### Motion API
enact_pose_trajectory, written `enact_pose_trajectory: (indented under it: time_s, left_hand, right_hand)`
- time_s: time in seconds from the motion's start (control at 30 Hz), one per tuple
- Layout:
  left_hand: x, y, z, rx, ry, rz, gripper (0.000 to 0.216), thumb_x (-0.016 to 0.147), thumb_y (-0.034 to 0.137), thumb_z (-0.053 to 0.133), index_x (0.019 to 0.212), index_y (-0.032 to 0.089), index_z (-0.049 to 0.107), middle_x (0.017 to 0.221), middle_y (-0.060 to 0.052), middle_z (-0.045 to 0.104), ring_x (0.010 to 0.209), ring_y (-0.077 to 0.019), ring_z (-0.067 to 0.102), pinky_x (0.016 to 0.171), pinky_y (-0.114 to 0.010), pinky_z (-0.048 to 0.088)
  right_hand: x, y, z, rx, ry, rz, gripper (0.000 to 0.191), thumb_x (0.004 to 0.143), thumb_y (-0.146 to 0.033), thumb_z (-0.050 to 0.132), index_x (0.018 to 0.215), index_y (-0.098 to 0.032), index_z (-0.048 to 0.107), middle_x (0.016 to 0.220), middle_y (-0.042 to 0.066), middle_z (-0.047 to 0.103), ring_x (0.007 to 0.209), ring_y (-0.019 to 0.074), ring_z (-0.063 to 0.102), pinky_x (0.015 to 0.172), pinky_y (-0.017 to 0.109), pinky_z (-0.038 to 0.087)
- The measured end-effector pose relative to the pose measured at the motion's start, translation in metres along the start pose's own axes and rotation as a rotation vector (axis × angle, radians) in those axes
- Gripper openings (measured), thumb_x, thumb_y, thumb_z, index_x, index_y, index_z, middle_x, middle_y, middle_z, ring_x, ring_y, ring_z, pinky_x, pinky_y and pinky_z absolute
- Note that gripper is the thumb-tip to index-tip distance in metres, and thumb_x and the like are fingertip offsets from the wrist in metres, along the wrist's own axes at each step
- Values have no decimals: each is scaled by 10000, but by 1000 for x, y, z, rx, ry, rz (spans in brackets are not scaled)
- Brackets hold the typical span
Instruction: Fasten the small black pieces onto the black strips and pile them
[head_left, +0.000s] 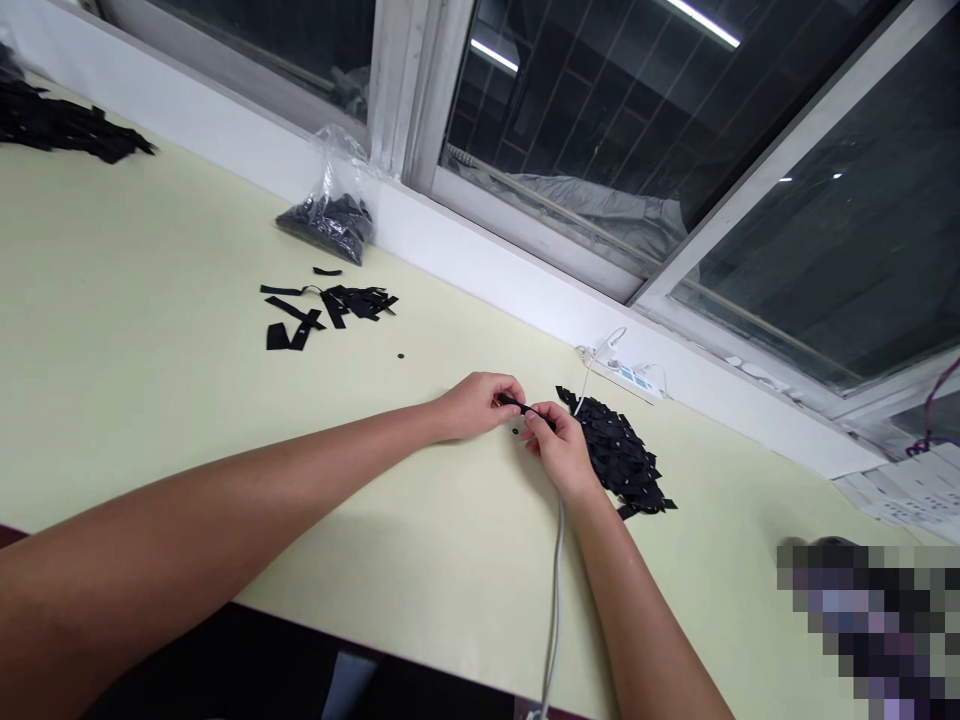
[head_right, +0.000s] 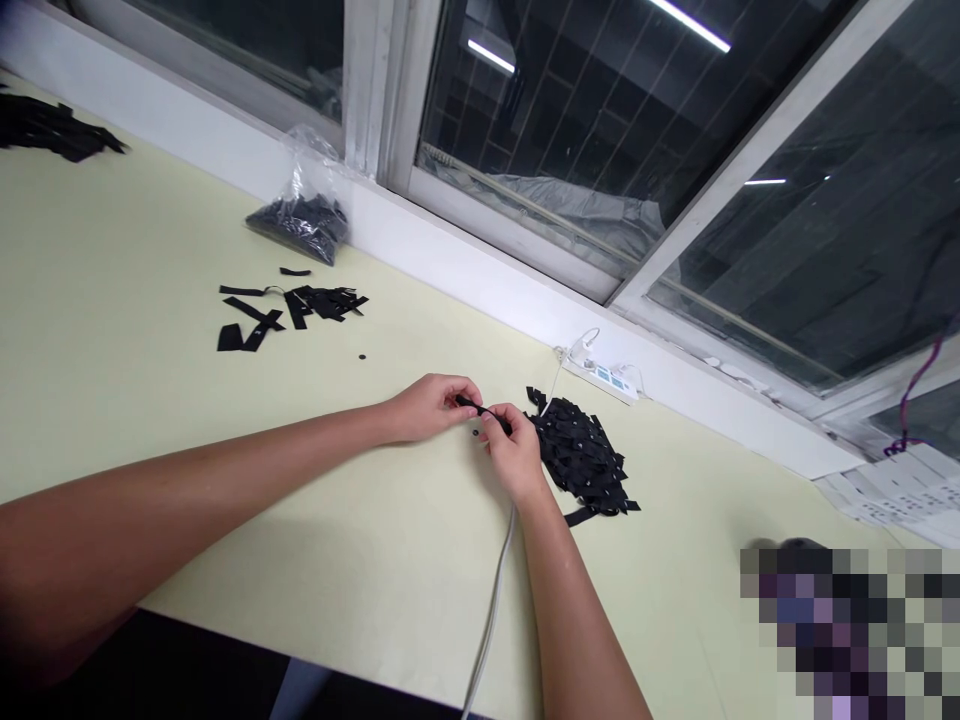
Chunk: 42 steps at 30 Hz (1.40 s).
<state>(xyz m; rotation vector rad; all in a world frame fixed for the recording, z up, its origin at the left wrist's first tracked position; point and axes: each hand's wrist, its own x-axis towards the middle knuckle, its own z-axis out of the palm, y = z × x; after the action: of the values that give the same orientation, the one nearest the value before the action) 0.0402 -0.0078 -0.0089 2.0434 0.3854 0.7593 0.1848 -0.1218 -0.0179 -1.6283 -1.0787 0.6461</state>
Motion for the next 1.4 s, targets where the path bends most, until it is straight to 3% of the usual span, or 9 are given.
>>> enact_pose_trajectory:
  time_s: [0.43, 0.63, 0.83, 1.07, 1.4]
  left_hand:
    - [-2, 2, 3, 78, 71, 22, 95, 750, 191, 571, 803, 174, 648, 716, 13, 656, 654, -120, 569, 617, -250, 431]
    - [-1, 2, 0, 81, 78, 32, 87, 768, 192, 553, 800, 176, 632, 739, 9, 657, 667, -124, 569, 642, -256, 448]
    - [1, 1, -8, 116, 162, 107, 101, 831, 186, 515, 852, 178, 614, 843, -12, 672, 765, -139, 600, 716, -269, 467]
    - [2, -3, -14, 211, 187, 165, 109, 875, 188, 492, 896, 194, 599, 882, -12, 665, 805, -148, 595, 714, -274, 444]
    - [1, -3, -12, 272, 133, 169, 107, 874, 186, 491, 880, 198, 597, 862, -15, 659, 783, -156, 582, 734, -285, 434]
  right_hand:
    - [-1, -1, 1, -96, -29, -94, 317, 811, -518, 639, 875, -207, 638, 673, 5, 628, 574, 150, 550, 564, 275, 427]
    - [0, 0, 1, -167, 7, -131, 300, 814, -499, 627, 888, -209, 638, 773, 28, 668, 672, 173, 597, 607, 283, 448]
    - [-1, 1, -3, -371, 96, -145, 368, 763, -443, 679, 1049, -219, 622, 916, 45, 690, 713, 181, 598, 648, 304, 464]
    - [-5, 0, -2, -544, -41, -283, 146, 811, -331, 615, 853, -237, 719, 861, 46, 689, 690, 183, 581, 735, 338, 449]
    - [-5, -2, -2, -622, -5, -235, 108, 819, -314, 628, 795, -225, 684, 796, 47, 675, 664, 189, 576, 679, 326, 418]
